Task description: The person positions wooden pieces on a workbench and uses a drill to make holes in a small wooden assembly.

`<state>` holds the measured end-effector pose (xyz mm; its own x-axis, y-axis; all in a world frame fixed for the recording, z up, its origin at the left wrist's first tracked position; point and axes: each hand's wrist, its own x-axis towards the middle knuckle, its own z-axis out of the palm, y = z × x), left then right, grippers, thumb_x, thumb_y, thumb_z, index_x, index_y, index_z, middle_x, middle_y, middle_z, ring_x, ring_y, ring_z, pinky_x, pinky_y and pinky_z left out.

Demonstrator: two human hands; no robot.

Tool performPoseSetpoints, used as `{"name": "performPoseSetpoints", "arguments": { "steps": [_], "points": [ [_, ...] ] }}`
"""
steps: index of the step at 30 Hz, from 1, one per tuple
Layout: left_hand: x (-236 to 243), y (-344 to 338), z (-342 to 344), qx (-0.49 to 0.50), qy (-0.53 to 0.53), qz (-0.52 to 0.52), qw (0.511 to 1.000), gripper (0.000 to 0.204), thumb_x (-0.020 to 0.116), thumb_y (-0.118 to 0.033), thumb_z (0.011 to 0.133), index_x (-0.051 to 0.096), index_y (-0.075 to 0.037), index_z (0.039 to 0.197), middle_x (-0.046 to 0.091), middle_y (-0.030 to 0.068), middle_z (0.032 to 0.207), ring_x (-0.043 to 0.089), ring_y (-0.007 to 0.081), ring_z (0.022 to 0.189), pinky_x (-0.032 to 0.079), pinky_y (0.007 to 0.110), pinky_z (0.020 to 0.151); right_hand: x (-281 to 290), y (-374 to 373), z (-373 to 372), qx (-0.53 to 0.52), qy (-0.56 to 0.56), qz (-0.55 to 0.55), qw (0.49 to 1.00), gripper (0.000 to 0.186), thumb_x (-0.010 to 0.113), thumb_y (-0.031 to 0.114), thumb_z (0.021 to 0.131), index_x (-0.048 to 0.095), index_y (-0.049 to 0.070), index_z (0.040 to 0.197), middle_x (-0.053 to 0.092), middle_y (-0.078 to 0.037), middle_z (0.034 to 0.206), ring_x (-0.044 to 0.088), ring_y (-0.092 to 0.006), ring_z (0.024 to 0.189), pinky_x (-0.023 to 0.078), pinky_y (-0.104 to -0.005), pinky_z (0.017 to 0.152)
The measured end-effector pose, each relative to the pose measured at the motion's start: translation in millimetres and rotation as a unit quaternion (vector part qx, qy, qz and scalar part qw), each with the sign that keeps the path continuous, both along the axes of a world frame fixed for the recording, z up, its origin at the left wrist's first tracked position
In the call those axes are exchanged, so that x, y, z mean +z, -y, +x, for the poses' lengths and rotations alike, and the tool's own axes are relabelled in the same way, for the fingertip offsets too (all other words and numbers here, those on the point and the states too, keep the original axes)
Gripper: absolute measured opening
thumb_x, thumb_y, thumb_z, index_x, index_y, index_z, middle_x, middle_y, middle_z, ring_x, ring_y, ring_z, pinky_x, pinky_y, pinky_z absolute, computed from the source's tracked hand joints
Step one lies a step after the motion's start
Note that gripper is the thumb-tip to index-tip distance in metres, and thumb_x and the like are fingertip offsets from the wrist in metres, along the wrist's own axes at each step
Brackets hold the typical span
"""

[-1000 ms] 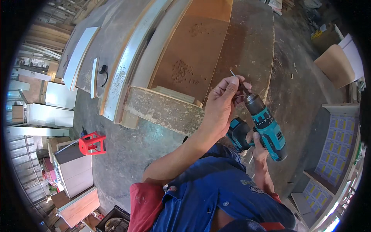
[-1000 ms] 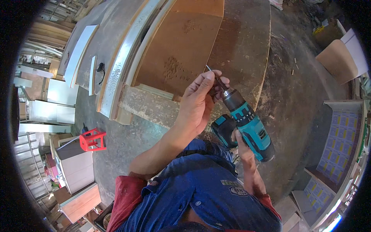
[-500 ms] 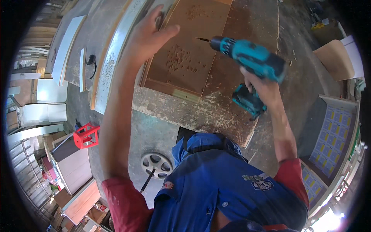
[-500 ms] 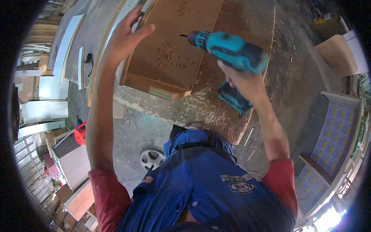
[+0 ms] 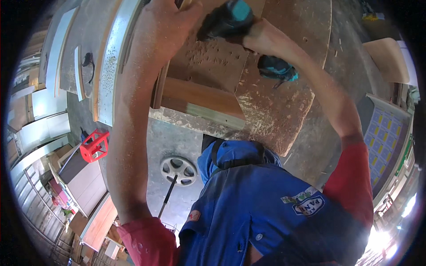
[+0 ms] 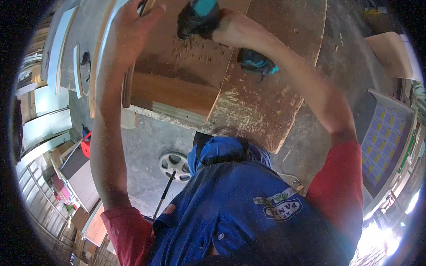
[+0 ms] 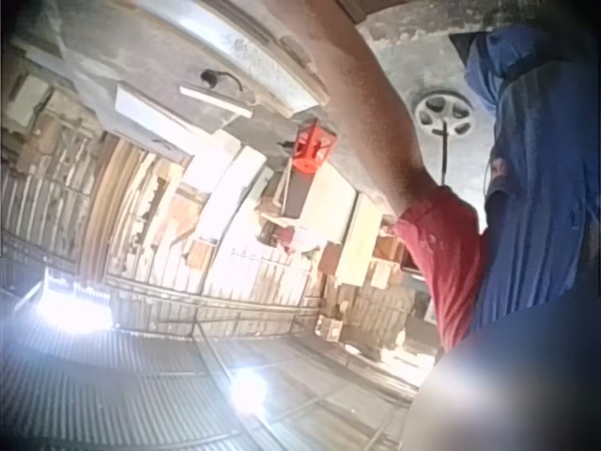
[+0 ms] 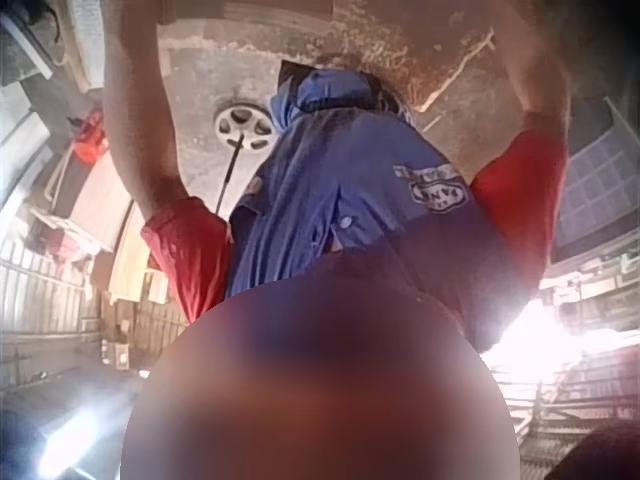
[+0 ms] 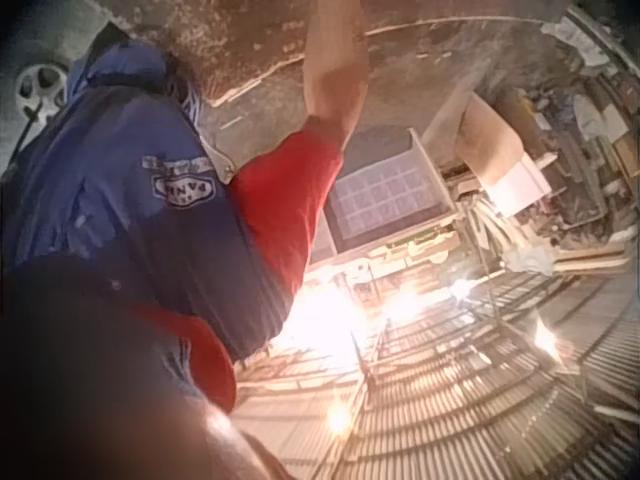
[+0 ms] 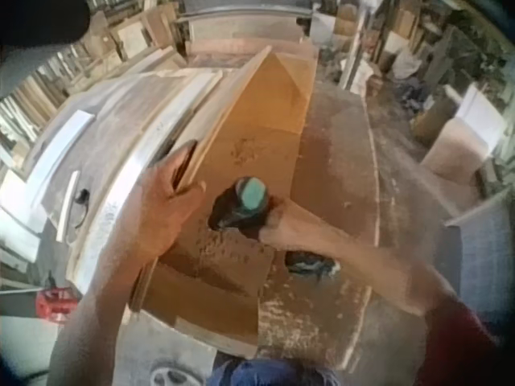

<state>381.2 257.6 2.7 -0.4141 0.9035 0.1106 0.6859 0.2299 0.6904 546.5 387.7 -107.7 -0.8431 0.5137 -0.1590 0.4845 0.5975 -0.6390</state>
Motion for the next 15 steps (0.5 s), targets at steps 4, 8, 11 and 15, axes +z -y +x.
{"name": "performPoseSetpoints", "arguments": {
  "steps": [4,8,11,15],
  "points": [
    [-21,5,-13,-0.008,0.021,0.1,0.995,0.054,0.065,-0.02,0.088,0.05,0.006,0.134,0.063,0.0172,0.114,0.057,0.0187,0.105,0.045,0.029,0.091,1,5,-20,0.168,-0.019,0.13,0.977,0.029,0.062,0.028,0.089,0.066,0.003,0.101,0.066,-0.016,0.081,0.064,-0.0229,0.07,0.053,-0.0375,0.064],
    [-40,1,-16,-0.035,0.129,0.191,0.972,0.056,0.067,-0.017,0.088,0.049,0.006,0.136,0.062,0.0137,0.117,0.056,0.0176,0.103,0.045,0.028,0.089,10,0,-39,0.38,0.055,0.285,0.878,0.023,0.057,0.02,0.093,0.064,0.006,0.109,0.068,-0.015,0.096,0.066,-0.0287,0.083,0.053,-0.0404,0.07],
    [-20,3,-11,-0.003,0.065,0.059,0.996,0.059,0.067,-0.015,0.088,0.046,0.006,0.138,0.06,0.0123,0.118,0.056,0.0176,0.101,0.046,0.029,0.087,19,4,-49,0.369,0.186,0.227,0.882,0.026,0.056,0.019,0.092,0.064,0.009,0.114,0.065,-0.017,0.112,0.064,-0.0325,0.101,0.052,-0.0417,0.082],
    [-17,9,-6,-0.044,0.194,0.08,0.977,0.063,0.068,-0.015,0.087,0.042,0.006,0.141,0.057,0.0115,0.119,0.056,0.0163,0.097,0.047,0.028,0.084,45,17,-44,0.247,0.256,0.109,0.928,0.03,0.053,0.023,0.093,0.063,0.005,0.115,0.065,-0.022,0.108,0.065,-0.0355,0.097,0.052,-0.0442,0.081]
  ]
}}
